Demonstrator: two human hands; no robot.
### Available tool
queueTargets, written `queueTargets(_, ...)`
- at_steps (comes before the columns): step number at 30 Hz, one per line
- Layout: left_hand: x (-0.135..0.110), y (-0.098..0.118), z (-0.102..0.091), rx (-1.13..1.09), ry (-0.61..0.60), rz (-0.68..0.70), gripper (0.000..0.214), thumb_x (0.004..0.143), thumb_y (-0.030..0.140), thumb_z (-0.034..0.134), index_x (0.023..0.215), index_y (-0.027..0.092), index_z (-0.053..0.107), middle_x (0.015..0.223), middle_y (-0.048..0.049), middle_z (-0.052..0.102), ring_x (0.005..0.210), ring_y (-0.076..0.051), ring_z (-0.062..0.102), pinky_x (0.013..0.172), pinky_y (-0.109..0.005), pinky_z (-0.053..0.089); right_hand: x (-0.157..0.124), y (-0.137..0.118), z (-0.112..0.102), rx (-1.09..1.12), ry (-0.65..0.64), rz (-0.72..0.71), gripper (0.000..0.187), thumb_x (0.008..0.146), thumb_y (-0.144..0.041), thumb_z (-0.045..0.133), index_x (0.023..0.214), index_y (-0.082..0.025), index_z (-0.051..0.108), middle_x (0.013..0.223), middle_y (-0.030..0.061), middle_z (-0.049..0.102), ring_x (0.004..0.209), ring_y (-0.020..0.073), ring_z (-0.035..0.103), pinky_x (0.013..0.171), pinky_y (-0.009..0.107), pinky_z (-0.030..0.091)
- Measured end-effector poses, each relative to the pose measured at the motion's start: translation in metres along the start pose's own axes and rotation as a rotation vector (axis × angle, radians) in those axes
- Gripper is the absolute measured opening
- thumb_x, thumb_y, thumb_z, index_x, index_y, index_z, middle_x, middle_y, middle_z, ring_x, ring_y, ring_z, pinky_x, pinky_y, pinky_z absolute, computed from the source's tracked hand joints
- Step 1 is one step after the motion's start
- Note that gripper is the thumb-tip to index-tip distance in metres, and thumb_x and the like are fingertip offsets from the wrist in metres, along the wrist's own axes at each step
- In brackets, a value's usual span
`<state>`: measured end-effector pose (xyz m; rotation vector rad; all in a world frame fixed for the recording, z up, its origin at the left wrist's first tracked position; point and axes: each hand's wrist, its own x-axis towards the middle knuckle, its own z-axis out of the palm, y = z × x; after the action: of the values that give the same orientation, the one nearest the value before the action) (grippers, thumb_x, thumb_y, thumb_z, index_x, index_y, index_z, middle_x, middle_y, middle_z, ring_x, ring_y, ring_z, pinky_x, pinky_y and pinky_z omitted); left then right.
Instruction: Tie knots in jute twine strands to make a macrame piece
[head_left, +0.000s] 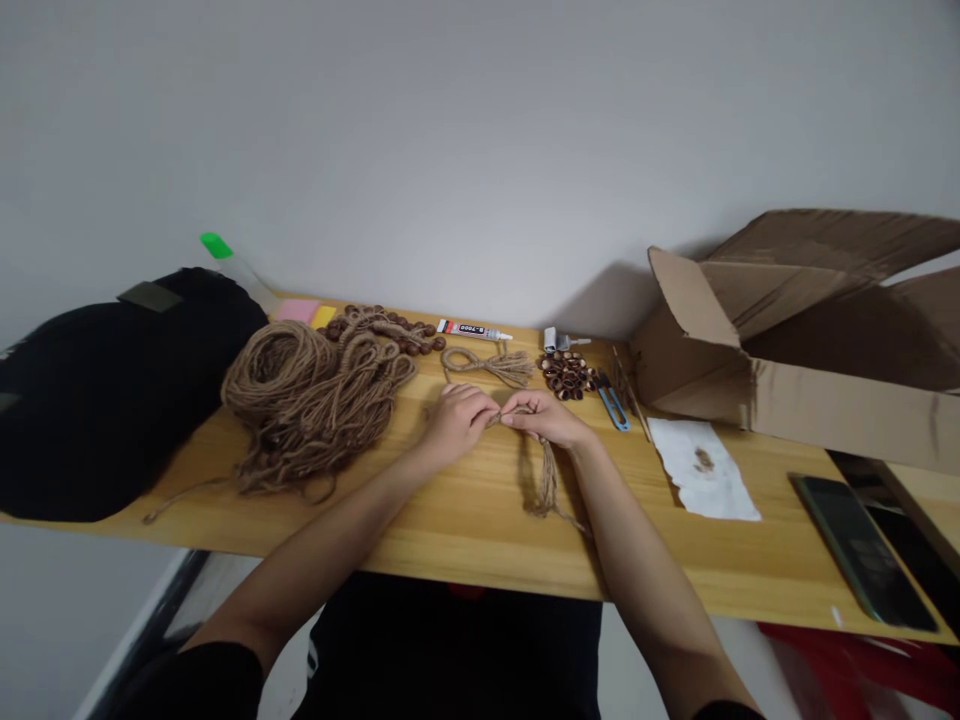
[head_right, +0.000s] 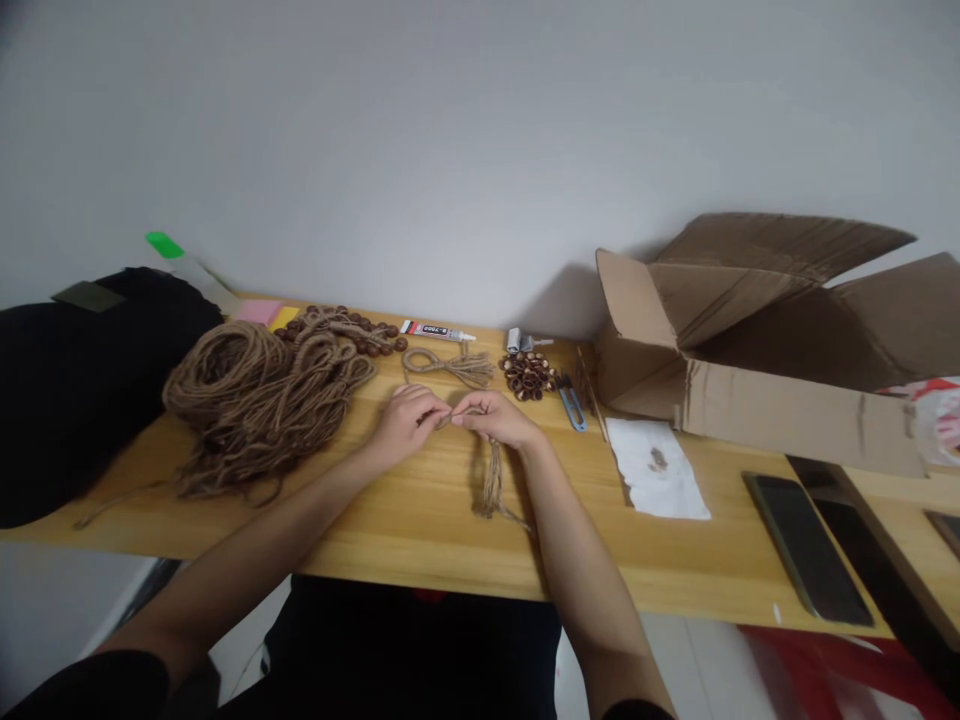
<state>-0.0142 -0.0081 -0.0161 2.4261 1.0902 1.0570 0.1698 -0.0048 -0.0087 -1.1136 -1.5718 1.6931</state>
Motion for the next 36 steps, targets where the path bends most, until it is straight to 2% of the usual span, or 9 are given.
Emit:
queueTargets(8,-0.001,0.0,0.001,0.055,0.01,0.043,0.015,0.084,0.018,0.052,0.073,0.018,0.062,0.069,-0.0005,0.063,0.071,-0.015,0.055,0.067,-0.03,0.035,-0.001,-0.002,0.0,0.009,0.015,0.018,0.028,0.066,-0.038,0.07,0.074,-0.013,0.059,0.041,-0.01,0.041,0.033,0.0024,0.029,0.033,0.018,0.016)
queueTargets(12,-0.001,-0.002,0.003,0.048,0.061,0.081,0.014,0.085,0.018,0.051,0.077,0.018,0.063,0.071,-0.0005,0.064,0.07,-0.014,0.055,0.068,-0.029,0.037,-0.001,-0.002,-0.001,0.029,0.008,0.02,0.027,0.067,-0.037,0.069,0.075,-0.013,0.058,0.041,-0.0104,0.042,0.032,0.0018,0.028,0.033,0.017,0.016)
queueTargets(15,-0.001,-0.001,0.001,0.04,0.112,0.1,0.013,0.085,0.016,0.051,0.084,0.018,0.063,0.078,-0.0018,0.067,0.076,-0.015,0.057,0.071,-0.03,0.039,-0.001,-0.002,-0.002,0.047,0.013,0.016,0.028,0.068,-0.036,0.068,0.077,-0.012,0.058,0.04,-0.0105,0.042,0.032,0.0018,0.028,0.034,0.017,0.015)
queueTargets(19,-0.002,0.005,-0.003,0.033,0.118,0.117,0.021,0.086,0.013,0.045,0.095,0.019,0.063,0.095,-0.0046,0.067,0.09,-0.017,0.057,0.079,-0.032,0.041,-0.001,-0.001,-0.002,0.067,0.05,-0.002,0.028,0.068,-0.037,0.068,0.077,-0.012,0.057,0.04,-0.0106,0.041,0.032,0.0017,0.028,0.034,0.017,0.013)
queueTargets(25,-0.004,0.012,-0.002,0.096,0.09,0.172,0.023,0.085,0.023,0.052,0.107,0.022,0.061,0.103,-0.0055,0.064,0.097,-0.019,0.054,0.083,-0.035,0.04,-0.001,0.0,-0.003,0.094,0.036,-0.007,0.028,0.068,-0.037,0.068,0.076,-0.012,0.057,0.039,-0.0111,0.04,0.032,0.0014,0.026,0.034,0.017,0.013)
queueTargets(36,-0.002,0.007,0.0,0.148,0.167,0.218,0.01,0.082,0.022,0.058,0.089,0.019,0.064,0.088,-0.0034,0.068,0.085,-0.018,0.056,0.077,-0.033,0.039,0.0,0.003,-0.005,0.09,0.015,-0.009,0.03,0.069,-0.038,0.068,0.078,-0.012,0.058,0.04,-0.0104,0.042,0.032,0.0017,0.028,0.035,0.017,0.013)
